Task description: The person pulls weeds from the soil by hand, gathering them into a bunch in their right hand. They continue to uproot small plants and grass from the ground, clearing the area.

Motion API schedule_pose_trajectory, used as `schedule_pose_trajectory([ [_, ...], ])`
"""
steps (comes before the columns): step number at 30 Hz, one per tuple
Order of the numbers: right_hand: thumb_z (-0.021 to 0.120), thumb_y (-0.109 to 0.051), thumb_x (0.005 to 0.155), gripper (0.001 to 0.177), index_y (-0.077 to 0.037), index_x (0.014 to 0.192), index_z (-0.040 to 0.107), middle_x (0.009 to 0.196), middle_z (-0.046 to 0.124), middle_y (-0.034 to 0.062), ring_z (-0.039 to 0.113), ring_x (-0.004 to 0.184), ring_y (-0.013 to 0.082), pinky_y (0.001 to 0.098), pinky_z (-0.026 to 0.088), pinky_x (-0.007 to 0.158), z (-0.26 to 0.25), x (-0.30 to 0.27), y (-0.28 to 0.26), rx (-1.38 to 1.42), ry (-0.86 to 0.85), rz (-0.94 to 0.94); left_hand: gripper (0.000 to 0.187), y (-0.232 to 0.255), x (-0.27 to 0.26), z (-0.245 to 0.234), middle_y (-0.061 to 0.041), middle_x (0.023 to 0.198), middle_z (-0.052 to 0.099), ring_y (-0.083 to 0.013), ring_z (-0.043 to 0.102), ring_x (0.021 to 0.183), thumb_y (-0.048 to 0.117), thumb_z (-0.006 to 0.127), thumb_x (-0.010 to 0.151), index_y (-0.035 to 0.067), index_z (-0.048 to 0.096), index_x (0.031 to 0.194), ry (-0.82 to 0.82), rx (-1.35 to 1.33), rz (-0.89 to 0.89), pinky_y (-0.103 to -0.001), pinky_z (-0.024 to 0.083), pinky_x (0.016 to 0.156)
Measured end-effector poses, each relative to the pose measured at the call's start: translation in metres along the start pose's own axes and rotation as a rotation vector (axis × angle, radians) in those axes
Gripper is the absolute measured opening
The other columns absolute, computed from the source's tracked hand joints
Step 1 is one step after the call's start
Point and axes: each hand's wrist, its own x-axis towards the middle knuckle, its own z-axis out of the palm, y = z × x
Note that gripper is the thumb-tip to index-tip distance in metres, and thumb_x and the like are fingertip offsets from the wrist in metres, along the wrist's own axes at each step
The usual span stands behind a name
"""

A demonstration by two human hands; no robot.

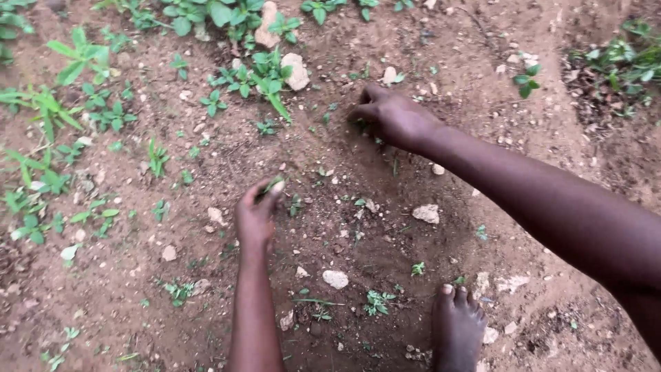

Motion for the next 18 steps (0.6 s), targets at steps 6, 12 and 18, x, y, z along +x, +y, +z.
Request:
schedule_pose_trajectory([
  [6, 0.071, -0.006, 0.089, 0.002, -0.008, 0.088, 0.071, 0.093, 0.07, 0.0108, 0.071, 0.081, 0.0294, 0.0362, 0.057, 0.075, -0.005, -0.005, -0.009, 0.144, 0.01, -0.035, 0.023, -0.05, 0.007, -0.027, -0.013, 0.113, 0.068, -0.0165, 0.065, 0.087, 0.001, 0.07, 0.093, 0.006, 0.07, 0.115, 0.141, 0.113, 0.025, -0.027, 0.055, 0.076],
  [12, 0.075, -0.008, 0.089, 0.003, -0.006, 0.09, 0.075, 0.085, 0.076, 0.0121, 0.074, 0.074, 0.0272, 0.0352, 0.059, 0.074, -0.024, -0.037, -0.042, 0.298, -0.078, 0.159, 0.026, -0.052, -0.007, 0.017, -0.012, 0.123, 0.055, -0.0217, 0.055, 0.108, -0.001, 0.065, 0.093, 0.006, 0.064, 0.118, 0.04, 0.153, 0.111, -0.031, 0.049, 0.092],
  [18, 0.079, -0.008, 0.083, 0.017, -0.008, 0.1, 0.078, 0.086, 0.079, 0.0149, 0.076, 0.078, 0.0286, 0.0412, 0.059, 0.083, -0.02, -0.05, -0.026, 0.439, -0.113, 0.36, 0.034, -0.092, -0.003, 0.015, -0.005, 0.119, 0.059, -0.0238, 0.056, 0.12, -0.009, 0.061, 0.084, 0.008, 0.074, 0.11, 0.073, 0.631, 0.441, -0.036, 0.049, 0.103],
])
